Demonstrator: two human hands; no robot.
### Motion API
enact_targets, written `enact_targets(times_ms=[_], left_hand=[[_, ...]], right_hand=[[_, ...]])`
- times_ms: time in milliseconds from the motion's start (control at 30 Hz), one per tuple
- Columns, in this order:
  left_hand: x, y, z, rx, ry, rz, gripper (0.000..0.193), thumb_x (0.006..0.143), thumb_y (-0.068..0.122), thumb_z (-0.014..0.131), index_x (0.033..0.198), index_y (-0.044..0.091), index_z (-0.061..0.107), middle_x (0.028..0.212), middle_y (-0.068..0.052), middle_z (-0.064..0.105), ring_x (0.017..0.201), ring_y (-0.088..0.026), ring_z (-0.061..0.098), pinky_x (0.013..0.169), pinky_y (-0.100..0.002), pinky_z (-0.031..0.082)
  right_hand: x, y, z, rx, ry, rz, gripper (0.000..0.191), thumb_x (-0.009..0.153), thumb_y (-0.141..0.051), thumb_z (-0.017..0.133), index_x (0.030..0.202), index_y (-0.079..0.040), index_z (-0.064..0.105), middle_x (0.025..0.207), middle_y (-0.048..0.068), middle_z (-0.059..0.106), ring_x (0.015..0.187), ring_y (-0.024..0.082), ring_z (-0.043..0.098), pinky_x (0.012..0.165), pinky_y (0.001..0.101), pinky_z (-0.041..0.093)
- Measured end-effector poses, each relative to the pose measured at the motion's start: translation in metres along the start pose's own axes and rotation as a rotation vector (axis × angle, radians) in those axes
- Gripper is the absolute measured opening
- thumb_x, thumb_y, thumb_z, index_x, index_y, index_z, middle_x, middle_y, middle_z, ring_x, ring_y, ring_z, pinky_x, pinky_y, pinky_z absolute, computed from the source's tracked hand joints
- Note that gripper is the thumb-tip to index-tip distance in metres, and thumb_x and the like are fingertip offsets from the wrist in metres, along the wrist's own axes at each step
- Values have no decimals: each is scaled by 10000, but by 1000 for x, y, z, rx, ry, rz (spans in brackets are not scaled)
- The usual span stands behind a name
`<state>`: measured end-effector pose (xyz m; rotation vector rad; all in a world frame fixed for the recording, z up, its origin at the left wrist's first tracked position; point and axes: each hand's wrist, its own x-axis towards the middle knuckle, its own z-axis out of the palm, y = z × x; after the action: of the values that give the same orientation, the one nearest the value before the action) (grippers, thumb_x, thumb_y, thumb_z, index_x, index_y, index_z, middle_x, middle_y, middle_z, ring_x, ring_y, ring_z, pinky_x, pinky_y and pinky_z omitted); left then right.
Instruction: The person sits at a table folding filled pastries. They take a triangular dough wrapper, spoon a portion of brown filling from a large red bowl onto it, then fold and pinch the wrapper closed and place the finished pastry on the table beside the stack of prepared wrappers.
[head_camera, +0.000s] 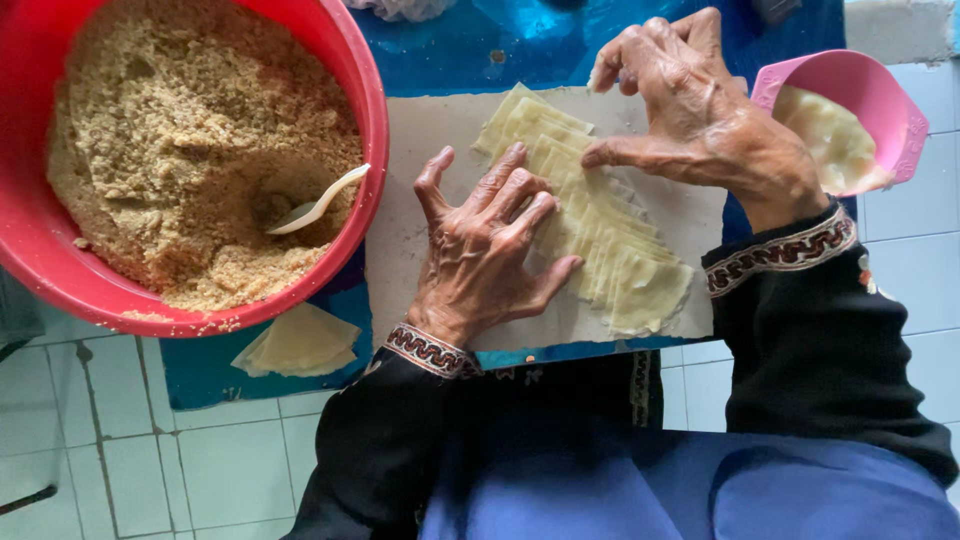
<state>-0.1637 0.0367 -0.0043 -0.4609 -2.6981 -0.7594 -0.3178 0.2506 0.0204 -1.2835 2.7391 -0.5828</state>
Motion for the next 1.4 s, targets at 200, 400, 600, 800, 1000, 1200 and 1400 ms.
enact_targets(times_ms=[200, 400, 600, 800, 1000, 1200, 1400], left_hand=[[-1, 0, 1, 5, 7, 5, 450, 781, 469, 807, 1092, 156, 720, 1185, -3, 653, 1397, -217, 521, 1164, -654, 131], [-1, 0, 1, -17, 12, 4, 426, 789, 462, 821, 1069, 160, 712, 1197, 14, 650, 1397, -207, 532, 1174, -652, 136], [-1, 1, 0, -14, 2, 2, 407, 783, 454, 823, 1048, 170, 701, 1177, 23, 645, 1385, -201, 547, 1168, -658, 141], [-1, 1, -1, 11, -5, 2, 418, 767, 456, 821, 1046, 168, 702, 1181, 11, 643, 1380, -219, 539, 1162, -665, 145], [-2, 1, 0, 8, -4, -4, 415, 781, 464, 814, 1051, 170, 704, 1175, 12, 649, 1384, -213, 536, 1160, -668, 143], [-3, 0, 1, -18, 21, 5, 412, 810, 465, 802, 1078, 167, 707, 1187, 14, 654, 1396, -203, 530, 1164, -661, 141], [-3, -1, 2, 14, 13, 15, 500, 829, 560, 787, 1072, 133, 694, 1178, -13, 651, 1395, -216, 537, 1158, -657, 145]], right_hand=[[8, -15, -7, 76, -28, -144, 693, 706, -585, 853, 1162, -123, 611, 1122, 39, 604, 1080, 229, 485, 1006, 445, 351], [22, -16, 3, -37, -38, 59, 700, 718, -611, 883, 1213, -190, 624, 1200, 65, 577, 1229, 331, 427, 926, 502, 348], [44, -8, 18, -56, -25, 38, 736, 705, -662, 857, 1204, -178, 617, 1259, 84, 580, 1202, 386, 437, 837, 563, 334], [56, -6, 27, 3, 34, 86, 749, 733, -679, 879, 1205, -151, 633, 1129, 94, 601, 1154, 353, 488, 844, 570, 356], [62, -8, 27, 92, 72, 75, 683, 820, -595, 883, 1221, -111, 616, 1091, 132, 582, 1086, 322, 545, 868, 493, 421], [34, -10, 5, 285, 51, 160, 409, 968, -466, 751, 1169, -150, 588, 1115, 53, 590, 1087, 200, 569, 953, 407, 457], [-54, -26, -28, -69, -128, -182, 527, 756, -504, 821, 1116, -159, 650, 1066, 69, 613, 1207, 384, 437, 1067, 506, 327]])
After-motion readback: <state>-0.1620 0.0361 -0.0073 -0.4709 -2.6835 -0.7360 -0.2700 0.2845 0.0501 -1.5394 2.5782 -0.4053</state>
